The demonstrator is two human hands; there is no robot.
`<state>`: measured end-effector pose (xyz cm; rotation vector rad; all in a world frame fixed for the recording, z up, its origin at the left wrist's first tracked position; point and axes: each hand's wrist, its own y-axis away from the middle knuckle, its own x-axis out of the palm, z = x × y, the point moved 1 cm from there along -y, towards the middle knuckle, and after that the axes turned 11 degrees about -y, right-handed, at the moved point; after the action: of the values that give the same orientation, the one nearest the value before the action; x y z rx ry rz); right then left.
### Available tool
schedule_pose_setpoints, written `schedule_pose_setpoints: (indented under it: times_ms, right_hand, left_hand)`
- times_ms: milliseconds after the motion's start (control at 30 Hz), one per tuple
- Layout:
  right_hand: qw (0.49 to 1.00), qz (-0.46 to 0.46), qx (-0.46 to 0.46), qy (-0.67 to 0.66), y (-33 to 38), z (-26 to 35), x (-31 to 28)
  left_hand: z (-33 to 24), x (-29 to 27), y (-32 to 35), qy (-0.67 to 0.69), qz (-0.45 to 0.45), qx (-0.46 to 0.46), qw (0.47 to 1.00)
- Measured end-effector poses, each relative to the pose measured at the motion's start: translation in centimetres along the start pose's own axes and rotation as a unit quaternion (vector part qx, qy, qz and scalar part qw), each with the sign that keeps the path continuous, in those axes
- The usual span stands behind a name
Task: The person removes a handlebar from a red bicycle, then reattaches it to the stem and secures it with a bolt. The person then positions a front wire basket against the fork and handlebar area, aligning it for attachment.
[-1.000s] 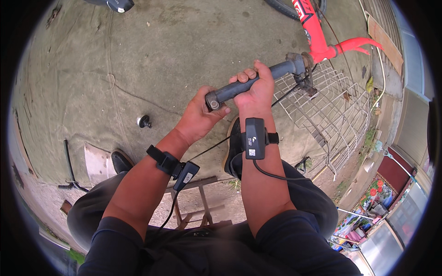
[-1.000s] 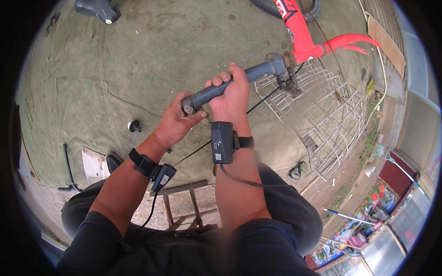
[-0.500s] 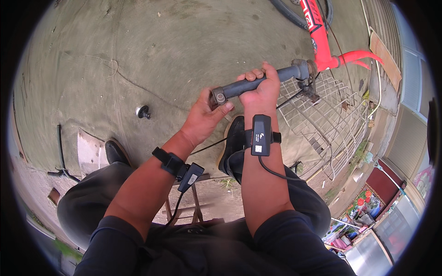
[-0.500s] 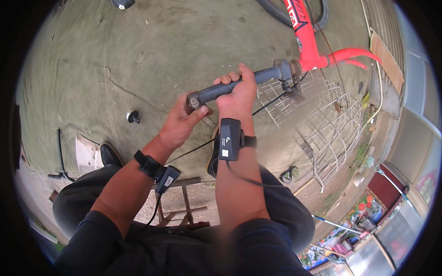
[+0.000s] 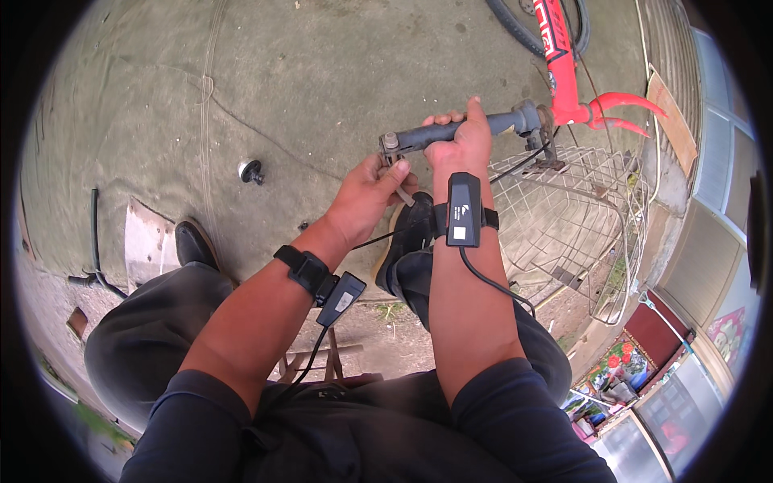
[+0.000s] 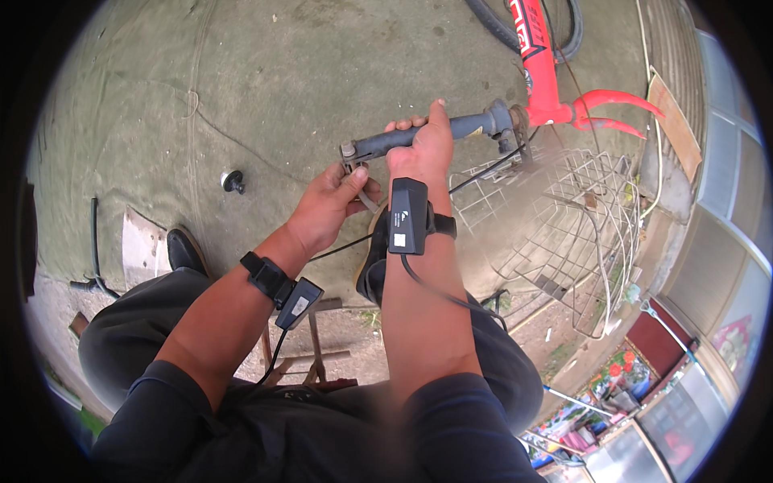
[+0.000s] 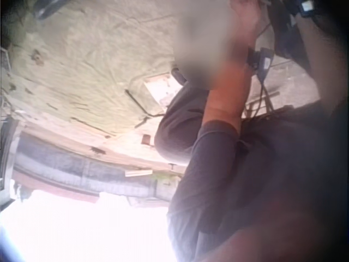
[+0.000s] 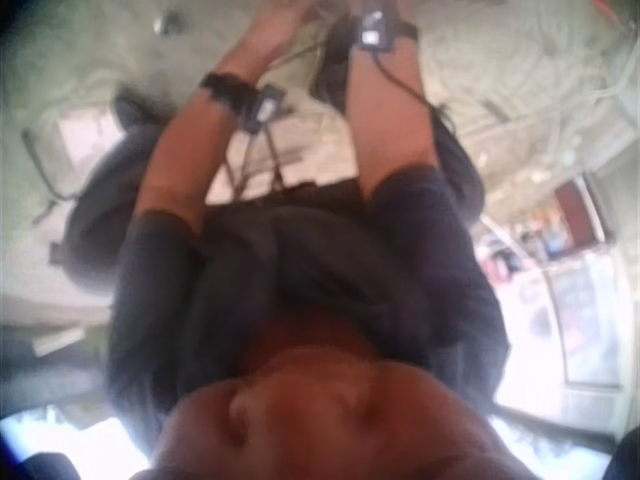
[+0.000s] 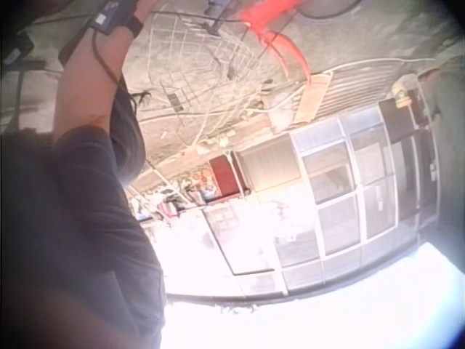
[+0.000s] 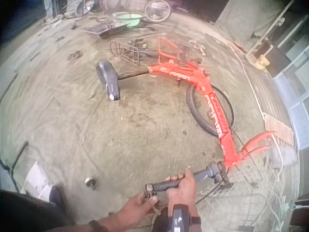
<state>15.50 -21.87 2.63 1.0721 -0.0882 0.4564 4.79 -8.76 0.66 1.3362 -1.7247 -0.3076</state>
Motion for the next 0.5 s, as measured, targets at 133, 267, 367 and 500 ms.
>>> schedule_pose_setpoints:
  times_ms: [133, 267, 367, 500]
  right_hand:
    - [1.0, 0.0, -0.005, 0.01, -0.1, -0.1, 0.1]
    - [1.0, 0.0, -0.006, 0.011, -0.1, -0.1, 0.0]
    - [1.0, 0.007, -0.001, 0.004, 0.0, -0.1, -0.1]
    - [1.0, -0.001, 0.002, -0.01, 0.0, 0.0, 0.0]
  left_hand:
    - [-0.3, 0.1, 0.2, 0.014, -0.018, -0.005, 1.0]
    - [-0.5, -0.4, 0.6, 0.047, -0.017, 0.007, 0.999]
    - [-0.8, -1.4, 0.8, 0.055, -0.042, 0.014, 0.998]
    - [-1.2, -2.4, 0.7, 0.02, -0.04, 0.021, 0.999]
